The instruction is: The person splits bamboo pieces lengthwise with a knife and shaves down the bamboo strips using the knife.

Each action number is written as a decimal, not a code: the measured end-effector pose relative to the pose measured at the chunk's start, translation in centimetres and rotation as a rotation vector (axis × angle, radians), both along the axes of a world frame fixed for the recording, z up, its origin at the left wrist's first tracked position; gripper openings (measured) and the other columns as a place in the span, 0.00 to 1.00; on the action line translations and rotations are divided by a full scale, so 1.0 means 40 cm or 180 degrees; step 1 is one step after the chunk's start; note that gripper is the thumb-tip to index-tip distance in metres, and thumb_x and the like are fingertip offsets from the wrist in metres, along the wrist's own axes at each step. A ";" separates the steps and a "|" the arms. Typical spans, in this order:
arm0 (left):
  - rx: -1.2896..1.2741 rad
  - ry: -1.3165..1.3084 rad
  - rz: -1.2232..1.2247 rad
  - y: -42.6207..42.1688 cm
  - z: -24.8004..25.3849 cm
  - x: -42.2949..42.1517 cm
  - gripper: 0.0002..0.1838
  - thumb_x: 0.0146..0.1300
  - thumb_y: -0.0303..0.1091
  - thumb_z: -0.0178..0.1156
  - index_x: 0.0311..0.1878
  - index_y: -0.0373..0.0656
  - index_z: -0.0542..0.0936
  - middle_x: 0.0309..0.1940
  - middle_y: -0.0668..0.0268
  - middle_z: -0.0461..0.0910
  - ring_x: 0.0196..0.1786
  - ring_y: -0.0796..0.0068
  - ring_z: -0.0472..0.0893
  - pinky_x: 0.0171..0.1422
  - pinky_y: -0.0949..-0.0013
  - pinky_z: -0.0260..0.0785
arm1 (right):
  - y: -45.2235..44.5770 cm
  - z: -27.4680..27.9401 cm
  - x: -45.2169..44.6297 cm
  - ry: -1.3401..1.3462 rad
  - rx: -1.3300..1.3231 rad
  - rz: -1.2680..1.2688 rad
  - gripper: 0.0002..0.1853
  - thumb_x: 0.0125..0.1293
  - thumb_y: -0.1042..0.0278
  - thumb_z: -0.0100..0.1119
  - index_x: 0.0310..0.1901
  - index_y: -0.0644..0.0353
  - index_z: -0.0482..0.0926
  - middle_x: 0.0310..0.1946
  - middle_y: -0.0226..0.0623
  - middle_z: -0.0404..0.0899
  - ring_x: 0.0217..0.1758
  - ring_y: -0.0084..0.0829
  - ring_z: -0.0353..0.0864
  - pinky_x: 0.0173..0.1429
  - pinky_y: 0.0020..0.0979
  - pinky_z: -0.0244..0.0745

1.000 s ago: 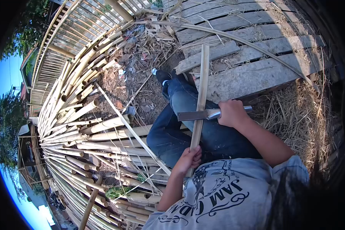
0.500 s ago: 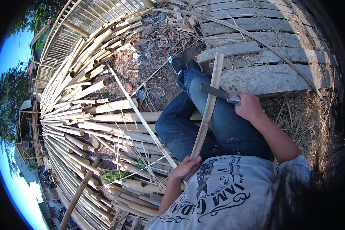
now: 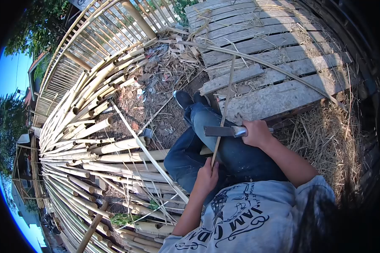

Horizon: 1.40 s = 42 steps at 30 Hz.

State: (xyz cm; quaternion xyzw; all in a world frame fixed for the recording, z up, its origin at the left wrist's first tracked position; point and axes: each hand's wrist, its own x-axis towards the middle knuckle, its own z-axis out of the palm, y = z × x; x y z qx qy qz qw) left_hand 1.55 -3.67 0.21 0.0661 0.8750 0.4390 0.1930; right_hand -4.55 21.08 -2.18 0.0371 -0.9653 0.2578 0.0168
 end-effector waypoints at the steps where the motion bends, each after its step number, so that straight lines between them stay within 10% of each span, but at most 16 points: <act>1: -0.0077 -0.0060 0.0044 -0.003 -0.001 0.009 0.12 0.72 0.36 0.48 0.44 0.35 0.69 0.25 0.39 0.76 0.34 0.33 0.76 0.35 0.43 0.65 | -0.002 0.002 -0.001 -0.0045 0.0071 -0.0035 0.10 0.46 0.63 0.60 0.30 0.58 0.78 0.24 0.50 0.80 0.31 0.52 0.82 0.38 0.49 0.76; 12: -0.0027 -0.0660 0.0277 -0.084 0.022 0.152 0.10 0.71 0.34 0.50 0.41 0.36 0.69 0.20 0.45 0.75 0.31 0.37 0.78 0.30 0.51 0.66 | -0.018 0.035 -0.006 -0.0183 0.0210 -0.0081 0.11 0.43 0.64 0.63 0.28 0.59 0.78 0.22 0.50 0.80 0.30 0.53 0.82 0.38 0.50 0.77; 14: -0.0026 -0.0665 0.0312 -0.100 0.011 0.169 0.10 0.74 0.35 0.49 0.40 0.37 0.70 0.17 0.59 0.69 0.20 0.70 0.70 0.27 0.63 0.62 | -0.015 0.040 -0.016 -0.0117 0.0219 0.0098 0.10 0.43 0.65 0.62 0.27 0.60 0.77 0.20 0.49 0.78 0.28 0.53 0.81 0.35 0.50 0.76; 18: 0.0040 -0.0881 0.0301 -0.142 0.001 0.203 0.09 0.72 0.33 0.51 0.40 0.36 0.72 0.18 0.52 0.72 0.22 0.54 0.76 0.28 0.61 0.64 | -0.001 0.033 -0.017 0.0108 -0.0225 -0.0417 0.10 0.42 0.66 0.62 0.27 0.59 0.77 0.21 0.48 0.79 0.28 0.52 0.81 0.34 0.49 0.75; 23: 0.0442 -0.1362 0.0445 -0.171 -0.032 0.243 0.10 0.73 0.34 0.51 0.40 0.36 0.73 0.20 0.67 0.69 0.25 0.79 0.65 0.29 0.69 0.62 | 0.020 0.032 -0.014 0.0037 -0.0087 -0.0331 0.09 0.42 0.67 0.62 0.28 0.59 0.76 0.20 0.49 0.78 0.29 0.53 0.80 0.36 0.49 0.75; 42: -0.0187 -0.0875 0.0635 -0.189 -0.161 0.163 0.22 0.70 0.43 0.57 0.24 0.36 0.71 0.15 0.71 0.63 0.23 0.82 0.61 0.26 0.66 0.56 | 0.068 -0.013 -0.066 0.0148 -0.0523 -0.0813 0.09 0.43 0.69 0.61 0.29 0.59 0.76 0.22 0.46 0.79 0.30 0.52 0.81 0.36 0.48 0.75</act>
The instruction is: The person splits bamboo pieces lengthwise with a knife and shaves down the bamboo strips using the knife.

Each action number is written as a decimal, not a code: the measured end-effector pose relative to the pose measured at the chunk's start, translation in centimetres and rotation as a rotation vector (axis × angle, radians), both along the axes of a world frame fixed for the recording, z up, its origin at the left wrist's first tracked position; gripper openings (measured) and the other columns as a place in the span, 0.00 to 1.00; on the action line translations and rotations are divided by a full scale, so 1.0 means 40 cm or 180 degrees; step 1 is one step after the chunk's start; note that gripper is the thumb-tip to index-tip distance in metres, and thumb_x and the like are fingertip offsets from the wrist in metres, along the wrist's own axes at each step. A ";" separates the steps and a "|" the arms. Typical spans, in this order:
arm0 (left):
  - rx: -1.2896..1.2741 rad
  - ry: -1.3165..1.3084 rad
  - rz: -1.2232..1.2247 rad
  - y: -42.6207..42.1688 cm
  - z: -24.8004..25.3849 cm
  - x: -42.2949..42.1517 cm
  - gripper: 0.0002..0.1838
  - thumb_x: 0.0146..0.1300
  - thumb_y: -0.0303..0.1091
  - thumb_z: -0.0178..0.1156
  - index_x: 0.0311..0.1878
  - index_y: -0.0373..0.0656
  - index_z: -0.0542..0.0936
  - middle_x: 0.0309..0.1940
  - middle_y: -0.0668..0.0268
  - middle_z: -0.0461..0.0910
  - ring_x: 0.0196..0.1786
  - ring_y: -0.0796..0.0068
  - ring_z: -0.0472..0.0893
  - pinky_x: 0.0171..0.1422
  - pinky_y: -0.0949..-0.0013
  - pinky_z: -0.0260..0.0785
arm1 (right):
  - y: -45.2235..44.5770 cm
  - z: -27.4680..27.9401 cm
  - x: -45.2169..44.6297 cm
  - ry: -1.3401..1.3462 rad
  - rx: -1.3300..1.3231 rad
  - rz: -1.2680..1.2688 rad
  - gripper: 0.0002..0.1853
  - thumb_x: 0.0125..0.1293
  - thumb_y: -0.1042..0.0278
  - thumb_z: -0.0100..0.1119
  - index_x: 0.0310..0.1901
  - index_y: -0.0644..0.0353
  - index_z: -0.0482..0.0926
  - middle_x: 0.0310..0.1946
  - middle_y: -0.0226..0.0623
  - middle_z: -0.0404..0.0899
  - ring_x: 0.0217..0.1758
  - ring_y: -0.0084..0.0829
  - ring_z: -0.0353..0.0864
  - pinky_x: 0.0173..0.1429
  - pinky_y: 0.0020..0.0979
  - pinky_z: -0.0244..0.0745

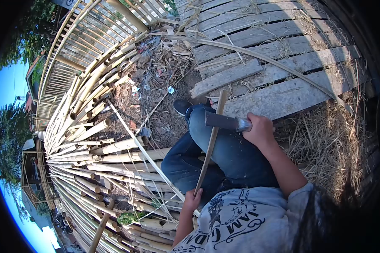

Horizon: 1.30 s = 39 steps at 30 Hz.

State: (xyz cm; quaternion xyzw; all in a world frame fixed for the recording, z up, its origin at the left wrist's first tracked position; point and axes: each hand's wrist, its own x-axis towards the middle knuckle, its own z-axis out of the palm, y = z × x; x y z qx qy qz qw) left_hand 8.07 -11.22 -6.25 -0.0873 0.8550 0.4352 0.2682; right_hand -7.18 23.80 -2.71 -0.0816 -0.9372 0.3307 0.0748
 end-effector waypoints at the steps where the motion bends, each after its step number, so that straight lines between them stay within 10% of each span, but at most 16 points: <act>1: -0.0015 0.0009 -0.0021 0.000 -0.004 0.003 0.22 0.70 0.43 0.56 0.25 0.34 0.73 0.14 0.68 0.64 0.23 0.80 0.62 0.26 0.65 0.58 | -0.002 -0.004 -0.011 -0.0009 -0.0068 -0.0279 0.08 0.45 0.69 0.61 0.30 0.59 0.77 0.23 0.46 0.79 0.31 0.52 0.81 0.36 0.48 0.75; 19: 0.0614 -0.1890 -0.0366 -0.044 -0.034 -0.128 0.28 0.62 0.57 0.63 0.21 0.42 0.72 0.13 0.67 0.71 0.17 0.76 0.74 0.21 0.70 0.66 | 0.021 0.092 -0.056 -0.0267 0.1158 0.1113 0.11 0.47 0.66 0.66 0.33 0.58 0.79 0.26 0.46 0.82 0.33 0.46 0.84 0.40 0.44 0.78; 23: 0.0592 -0.1880 -0.0267 -0.046 -0.037 -0.120 0.29 0.62 0.56 0.64 0.18 0.41 0.71 0.11 0.68 0.70 0.14 0.74 0.73 0.20 0.70 0.66 | 0.022 0.074 -0.069 -0.0217 0.0246 0.0038 0.13 0.47 0.63 0.66 0.35 0.59 0.79 0.27 0.49 0.82 0.34 0.50 0.84 0.42 0.47 0.78; 33: 0.0305 -0.1626 -0.0151 -0.030 -0.018 -0.115 0.28 0.62 0.54 0.65 0.17 0.40 0.71 0.10 0.67 0.70 0.14 0.74 0.74 0.19 0.69 0.65 | -0.017 0.101 -0.036 -0.0016 -0.0224 0.0596 0.18 0.49 0.65 0.69 0.40 0.60 0.76 0.24 0.45 0.81 0.31 0.46 0.84 0.37 0.42 0.77; 37: 0.0261 -0.1555 -0.0189 -0.016 -0.003 -0.107 0.29 0.63 0.53 0.64 0.17 0.39 0.71 0.11 0.67 0.71 0.14 0.74 0.75 0.19 0.70 0.67 | 0.009 0.161 -0.040 0.0628 -0.1346 0.0293 0.17 0.60 0.64 0.67 0.46 0.65 0.76 0.19 0.37 0.76 0.22 0.25 0.79 0.27 0.26 0.71; 39: 0.0195 -0.1362 0.0003 -0.001 0.001 -0.098 0.29 0.63 0.53 0.64 0.18 0.37 0.73 0.12 0.67 0.72 0.14 0.74 0.75 0.20 0.69 0.68 | -0.015 0.231 -0.026 0.0485 -0.3320 -0.0107 0.13 0.66 0.65 0.61 0.43 0.66 0.74 0.18 0.31 0.73 0.19 0.19 0.74 0.23 0.23 0.68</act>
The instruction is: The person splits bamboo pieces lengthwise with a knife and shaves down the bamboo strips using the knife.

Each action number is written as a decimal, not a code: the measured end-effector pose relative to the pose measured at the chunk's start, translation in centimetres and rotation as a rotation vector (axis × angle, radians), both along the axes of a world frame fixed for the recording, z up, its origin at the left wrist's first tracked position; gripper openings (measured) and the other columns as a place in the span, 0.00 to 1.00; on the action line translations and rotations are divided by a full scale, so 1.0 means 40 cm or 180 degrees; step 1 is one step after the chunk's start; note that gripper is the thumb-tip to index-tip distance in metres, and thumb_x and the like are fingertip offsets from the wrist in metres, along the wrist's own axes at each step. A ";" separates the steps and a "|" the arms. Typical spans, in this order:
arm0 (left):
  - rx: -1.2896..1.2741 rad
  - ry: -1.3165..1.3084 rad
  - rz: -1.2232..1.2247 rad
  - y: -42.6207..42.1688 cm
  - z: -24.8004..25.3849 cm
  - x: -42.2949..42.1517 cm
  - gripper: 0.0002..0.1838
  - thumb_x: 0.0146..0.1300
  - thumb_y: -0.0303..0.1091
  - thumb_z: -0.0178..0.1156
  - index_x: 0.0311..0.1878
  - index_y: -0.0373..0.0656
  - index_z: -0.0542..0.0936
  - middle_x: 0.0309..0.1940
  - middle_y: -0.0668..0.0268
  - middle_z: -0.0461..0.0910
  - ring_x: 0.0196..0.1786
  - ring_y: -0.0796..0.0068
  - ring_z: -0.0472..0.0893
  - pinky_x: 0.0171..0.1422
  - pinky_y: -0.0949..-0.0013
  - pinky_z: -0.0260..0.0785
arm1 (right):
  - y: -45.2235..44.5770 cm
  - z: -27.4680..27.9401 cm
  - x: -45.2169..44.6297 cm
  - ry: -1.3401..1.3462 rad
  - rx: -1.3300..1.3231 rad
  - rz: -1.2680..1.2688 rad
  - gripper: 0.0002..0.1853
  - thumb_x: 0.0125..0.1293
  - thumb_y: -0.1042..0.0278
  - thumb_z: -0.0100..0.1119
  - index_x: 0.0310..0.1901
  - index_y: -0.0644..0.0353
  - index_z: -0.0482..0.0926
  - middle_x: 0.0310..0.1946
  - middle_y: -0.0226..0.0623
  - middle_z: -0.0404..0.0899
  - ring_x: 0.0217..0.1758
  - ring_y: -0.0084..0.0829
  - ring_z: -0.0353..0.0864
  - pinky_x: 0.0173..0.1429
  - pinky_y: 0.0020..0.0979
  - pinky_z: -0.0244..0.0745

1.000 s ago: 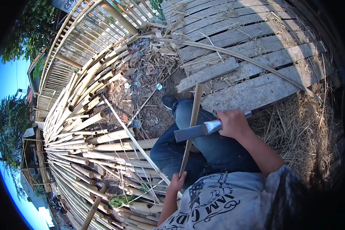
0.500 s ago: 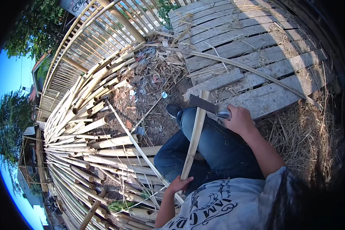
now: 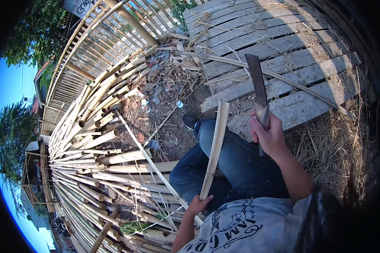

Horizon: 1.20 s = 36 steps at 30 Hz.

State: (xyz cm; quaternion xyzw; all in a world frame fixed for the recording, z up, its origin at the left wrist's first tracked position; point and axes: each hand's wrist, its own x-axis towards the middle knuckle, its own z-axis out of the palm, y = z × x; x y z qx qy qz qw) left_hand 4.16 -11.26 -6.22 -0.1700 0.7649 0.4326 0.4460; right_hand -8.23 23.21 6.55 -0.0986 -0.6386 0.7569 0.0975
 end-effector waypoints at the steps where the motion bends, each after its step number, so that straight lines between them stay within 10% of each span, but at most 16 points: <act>1: 0.0020 -0.0013 -0.0005 0.007 -0.004 0.008 0.29 0.63 0.53 0.64 0.18 0.37 0.73 0.12 0.67 0.72 0.14 0.74 0.75 0.20 0.69 0.68 | -0.011 -0.009 0.011 0.0185 -0.0324 -0.0020 0.11 0.70 0.64 0.56 0.41 0.64 0.72 0.17 0.28 0.71 0.16 0.16 0.71 0.20 0.21 0.65; 4: -0.0169 0.0322 0.0126 0.017 -0.013 0.030 0.29 0.64 0.52 0.64 0.20 0.34 0.75 0.12 0.66 0.72 0.15 0.74 0.76 0.20 0.69 0.70 | 0.018 0.019 0.047 -0.1163 -0.0454 0.0981 0.13 0.72 0.59 0.53 0.39 0.61 0.69 0.17 0.30 0.71 0.13 0.19 0.70 0.17 0.23 0.67; 19: -0.0513 0.0642 0.0294 0.038 -0.008 0.053 0.26 0.65 0.47 0.63 0.23 0.31 0.78 0.13 0.61 0.75 0.16 0.72 0.78 0.21 0.67 0.70 | 0.012 0.011 0.038 -0.1856 -0.0925 0.1838 0.14 0.72 0.58 0.50 0.43 0.62 0.66 0.17 0.32 0.70 0.12 0.24 0.71 0.16 0.29 0.70; 27: -0.0499 0.0653 0.0262 0.029 -0.024 0.054 0.26 0.65 0.48 0.63 0.24 0.30 0.79 0.13 0.62 0.75 0.16 0.71 0.78 0.21 0.66 0.69 | 0.009 -0.074 0.073 -0.1483 -0.3879 0.2316 0.20 0.73 0.45 0.44 0.44 0.58 0.66 0.14 0.29 0.65 0.10 0.23 0.68 0.13 0.28 0.67; 36: -0.0697 0.0739 0.0268 0.036 -0.026 0.065 0.26 0.65 0.48 0.62 0.24 0.29 0.79 0.12 0.58 0.75 0.16 0.68 0.79 0.23 0.64 0.70 | 0.002 -0.024 0.064 -0.1854 -0.1822 0.1823 0.18 0.73 0.49 0.46 0.42 0.58 0.66 0.15 0.31 0.66 0.09 0.24 0.68 0.13 0.29 0.67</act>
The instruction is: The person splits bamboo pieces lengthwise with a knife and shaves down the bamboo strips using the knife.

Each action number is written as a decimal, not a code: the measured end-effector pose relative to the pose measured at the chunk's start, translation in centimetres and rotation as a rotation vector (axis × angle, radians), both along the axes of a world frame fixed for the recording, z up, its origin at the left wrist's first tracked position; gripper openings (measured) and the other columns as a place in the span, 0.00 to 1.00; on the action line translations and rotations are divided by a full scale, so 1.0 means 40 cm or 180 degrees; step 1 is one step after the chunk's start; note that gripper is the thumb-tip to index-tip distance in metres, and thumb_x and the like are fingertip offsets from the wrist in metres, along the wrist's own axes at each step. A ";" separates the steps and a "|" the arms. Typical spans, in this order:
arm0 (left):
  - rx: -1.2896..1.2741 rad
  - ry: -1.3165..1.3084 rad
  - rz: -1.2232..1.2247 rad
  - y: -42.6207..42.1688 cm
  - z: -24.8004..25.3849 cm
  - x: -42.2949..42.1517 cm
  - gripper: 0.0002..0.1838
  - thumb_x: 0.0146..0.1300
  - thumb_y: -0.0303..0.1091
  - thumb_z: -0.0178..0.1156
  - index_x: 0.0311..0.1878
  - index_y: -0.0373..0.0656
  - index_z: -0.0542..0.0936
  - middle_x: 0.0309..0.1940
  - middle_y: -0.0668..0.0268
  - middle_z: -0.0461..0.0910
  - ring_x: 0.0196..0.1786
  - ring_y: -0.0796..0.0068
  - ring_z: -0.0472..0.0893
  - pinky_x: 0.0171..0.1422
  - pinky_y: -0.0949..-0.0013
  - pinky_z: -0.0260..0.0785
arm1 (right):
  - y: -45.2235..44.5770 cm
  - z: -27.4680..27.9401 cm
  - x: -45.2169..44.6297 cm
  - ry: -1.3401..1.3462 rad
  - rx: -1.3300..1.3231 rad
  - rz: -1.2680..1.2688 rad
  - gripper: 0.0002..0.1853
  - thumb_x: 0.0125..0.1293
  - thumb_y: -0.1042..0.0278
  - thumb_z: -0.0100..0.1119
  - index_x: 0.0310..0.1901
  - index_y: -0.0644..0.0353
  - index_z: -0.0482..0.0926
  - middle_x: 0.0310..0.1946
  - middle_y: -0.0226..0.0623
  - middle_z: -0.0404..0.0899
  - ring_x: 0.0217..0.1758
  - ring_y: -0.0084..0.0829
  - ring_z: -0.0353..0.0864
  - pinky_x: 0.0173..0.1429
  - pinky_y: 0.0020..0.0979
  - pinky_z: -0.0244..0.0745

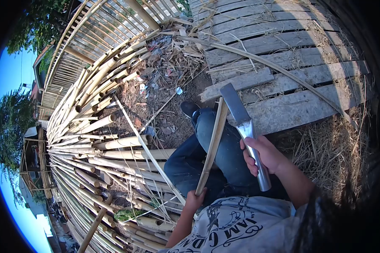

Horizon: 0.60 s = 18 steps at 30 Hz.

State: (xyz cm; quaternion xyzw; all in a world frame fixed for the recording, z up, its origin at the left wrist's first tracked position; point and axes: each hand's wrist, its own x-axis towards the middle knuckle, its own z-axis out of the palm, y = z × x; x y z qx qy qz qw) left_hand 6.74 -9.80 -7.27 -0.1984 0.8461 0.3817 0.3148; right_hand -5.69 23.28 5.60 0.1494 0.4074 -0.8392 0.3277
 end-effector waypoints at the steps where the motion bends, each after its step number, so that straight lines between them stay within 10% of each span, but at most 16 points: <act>1: -0.0059 0.0107 0.0012 0.001 -0.001 0.003 0.26 0.66 0.47 0.62 0.24 0.29 0.79 0.12 0.56 0.75 0.16 0.66 0.79 0.24 0.63 0.70 | 0.002 0.002 0.001 -0.0017 0.0110 -0.0034 0.17 0.73 0.51 0.47 0.42 0.58 0.66 0.15 0.31 0.67 0.09 0.23 0.67 0.13 0.29 0.67; 18: -0.0182 0.0381 -0.0059 0.005 -0.006 0.006 0.23 0.64 0.45 0.63 0.28 0.29 0.80 0.16 0.47 0.75 0.21 0.59 0.80 0.30 0.59 0.69 | 0.026 0.045 -0.007 -0.0081 0.0361 0.0172 0.18 0.72 0.51 0.49 0.43 0.61 0.67 0.17 0.32 0.70 0.11 0.24 0.70 0.14 0.28 0.68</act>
